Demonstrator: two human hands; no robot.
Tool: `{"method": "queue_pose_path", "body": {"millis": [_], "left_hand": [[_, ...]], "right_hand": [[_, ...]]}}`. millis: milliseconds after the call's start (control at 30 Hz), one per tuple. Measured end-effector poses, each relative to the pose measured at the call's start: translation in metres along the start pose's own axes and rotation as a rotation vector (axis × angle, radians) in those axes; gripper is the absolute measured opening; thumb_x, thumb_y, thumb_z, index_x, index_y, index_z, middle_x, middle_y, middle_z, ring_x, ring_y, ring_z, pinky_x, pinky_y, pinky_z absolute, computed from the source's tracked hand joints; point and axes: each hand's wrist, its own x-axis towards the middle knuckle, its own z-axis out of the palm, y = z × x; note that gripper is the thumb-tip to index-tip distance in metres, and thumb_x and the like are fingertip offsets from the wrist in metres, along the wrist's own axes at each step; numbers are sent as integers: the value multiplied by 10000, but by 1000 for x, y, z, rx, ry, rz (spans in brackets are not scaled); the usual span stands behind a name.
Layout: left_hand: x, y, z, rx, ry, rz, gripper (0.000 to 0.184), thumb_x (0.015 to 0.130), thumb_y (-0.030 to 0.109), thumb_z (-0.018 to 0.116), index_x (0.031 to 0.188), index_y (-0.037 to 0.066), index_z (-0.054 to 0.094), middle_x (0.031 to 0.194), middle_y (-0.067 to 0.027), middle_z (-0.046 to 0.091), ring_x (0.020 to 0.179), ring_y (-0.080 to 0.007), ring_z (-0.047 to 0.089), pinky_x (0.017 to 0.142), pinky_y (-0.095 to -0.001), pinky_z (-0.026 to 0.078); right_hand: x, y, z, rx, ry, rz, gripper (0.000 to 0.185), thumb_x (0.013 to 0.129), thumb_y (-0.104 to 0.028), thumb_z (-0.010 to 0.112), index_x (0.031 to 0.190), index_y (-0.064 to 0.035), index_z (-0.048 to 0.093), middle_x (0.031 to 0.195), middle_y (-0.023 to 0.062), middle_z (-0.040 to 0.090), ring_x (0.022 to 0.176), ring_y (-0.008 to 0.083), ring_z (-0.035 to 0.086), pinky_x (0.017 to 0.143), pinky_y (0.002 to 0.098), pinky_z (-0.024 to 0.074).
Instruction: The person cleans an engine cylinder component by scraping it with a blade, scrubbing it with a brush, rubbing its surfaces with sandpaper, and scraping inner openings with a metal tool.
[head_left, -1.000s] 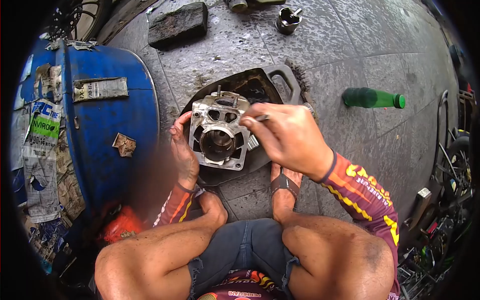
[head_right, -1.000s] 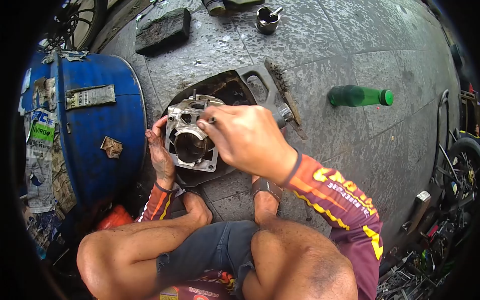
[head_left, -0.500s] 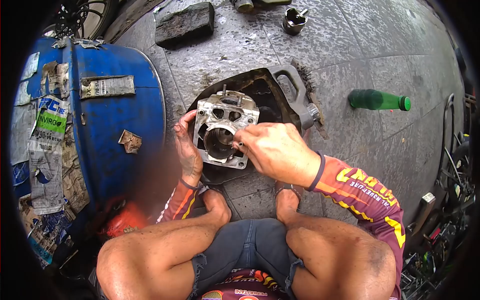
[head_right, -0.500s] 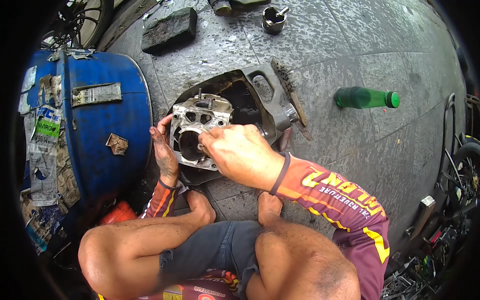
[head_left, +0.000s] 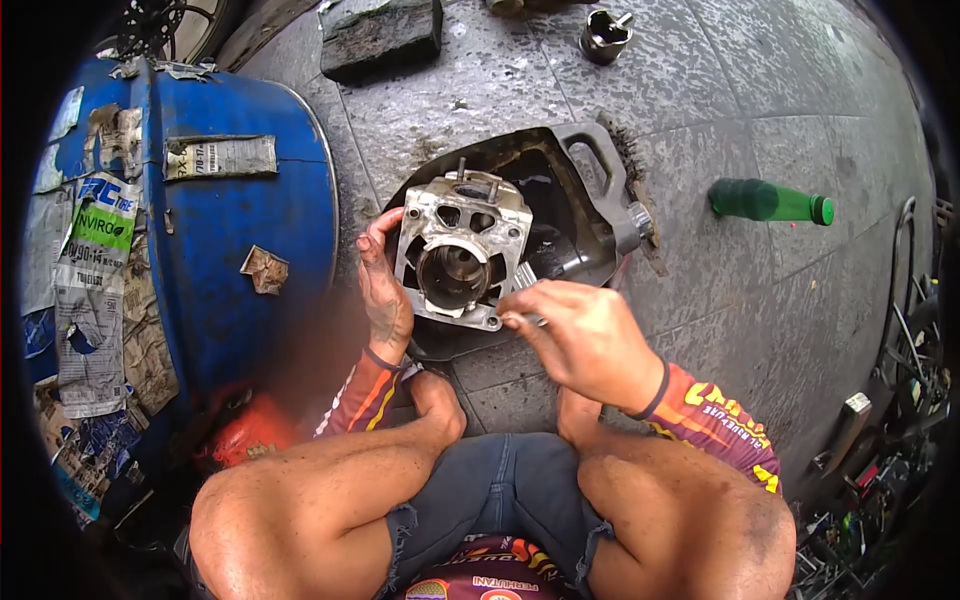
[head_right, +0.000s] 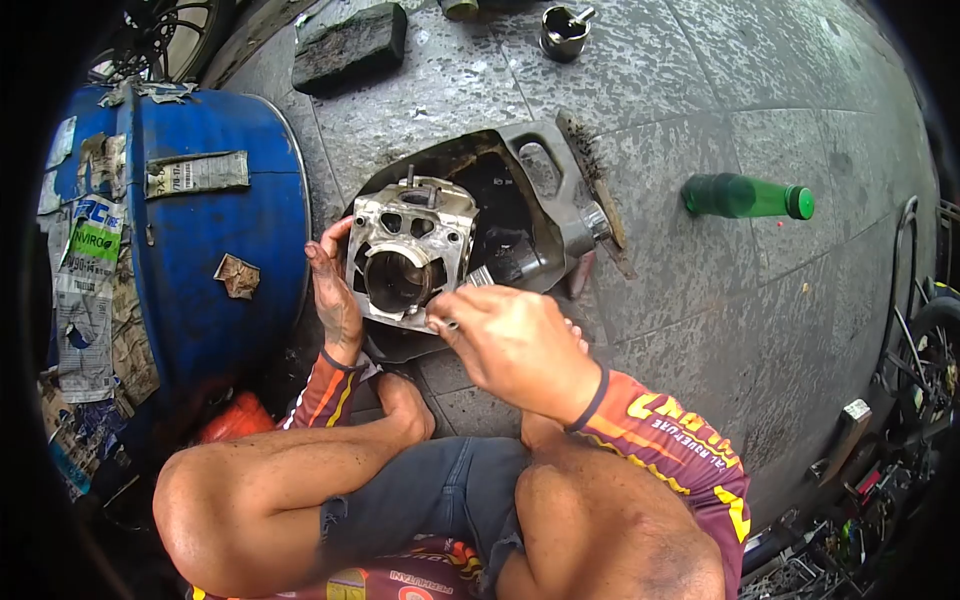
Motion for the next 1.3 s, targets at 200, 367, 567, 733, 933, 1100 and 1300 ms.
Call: {"method": "queue_pose_path", "body": {"millis": [200, 367, 567, 733, 933, 1100, 1300], "left_hand": [[1, -3, 0, -43, -1, 7, 771, 1088, 605, 195, 1261, -40, 579, 1282, -133, 590, 1254, -217, 513, 1144, -357, 317], [-1, -4, 1, -30, 36, 28, 732, 1104, 556, 214, 1219, -52, 605, 1293, -153, 587, 1262, -237, 517, 1141, -356, 322], [-1, -3, 0, -31, 24, 43, 727, 1106, 547, 216, 1240, -58, 594, 1306, -157, 579, 1278, -235, 508, 1149, -357, 318], [-1, -9, 0, -52, 22, 43, 690, 1117, 503, 217, 1231, -62, 595, 1302, -165, 577, 1265, -245, 519, 1138, -354, 332], [-1, 1, 3, 44, 44, 60, 689, 1114, 501, 210, 1202, -51, 612, 1263, -180, 598, 1220, -279, 553, 1104, -369, 364], [-1, -2, 3, 9, 51, 76, 667, 1109, 498, 246, 1193, -52, 614, 1233, -190, 604, 1203, -289, 564, 1081, -379, 390], [2, 7, 2, 48, 41, 82, 659, 1110, 486, 248, 1187, -57, 613, 1228, -190, 609, 1197, -293, 572, 1076, -378, 399]], "right_hand": [[21, -5, 8, -246, -139, -141, 155, 873, -137, 650, 1010, -66, 631, 862, 62, 647, 824, 259, 677, 616, 378, 560], [11, -16, 10, -367, -195, -139, 192, 827, -140, 705, 1011, -114, 657, 833, 37, 638, 808, 219, 671, 599, 374, 557], [10, -7, -3, -224, -80, -54, 120, 913, -168, 693, 1016, -110, 673, 861, 57, 656, 803, 265, 693, 635, 389, 558], [14, -16, -16, -30, 4, -39, 50, 913, -60, 690, 958, -38, 684, 897, 90, 726, 766, 281, 725, 665, 368, 586], [58, 5, -23, -57, 99, -124, 129, 904, -28, 676, 1033, -30, 683, 954, 121, 708, 821, 329, 706, 694, 386, 574], [56, 10, -33, 9, 9, -43, 119, 905, -24, 677, 1021, -38, 697, 948, 123, 720, 822, 327, 713, 702, 389, 576], [61, 20, -30, 77, 29, -2, 125, 972, -9, 610, 1046, 1, 711, 959, 114, 732, 685, 199, 706, 651, 306, 569]]}}
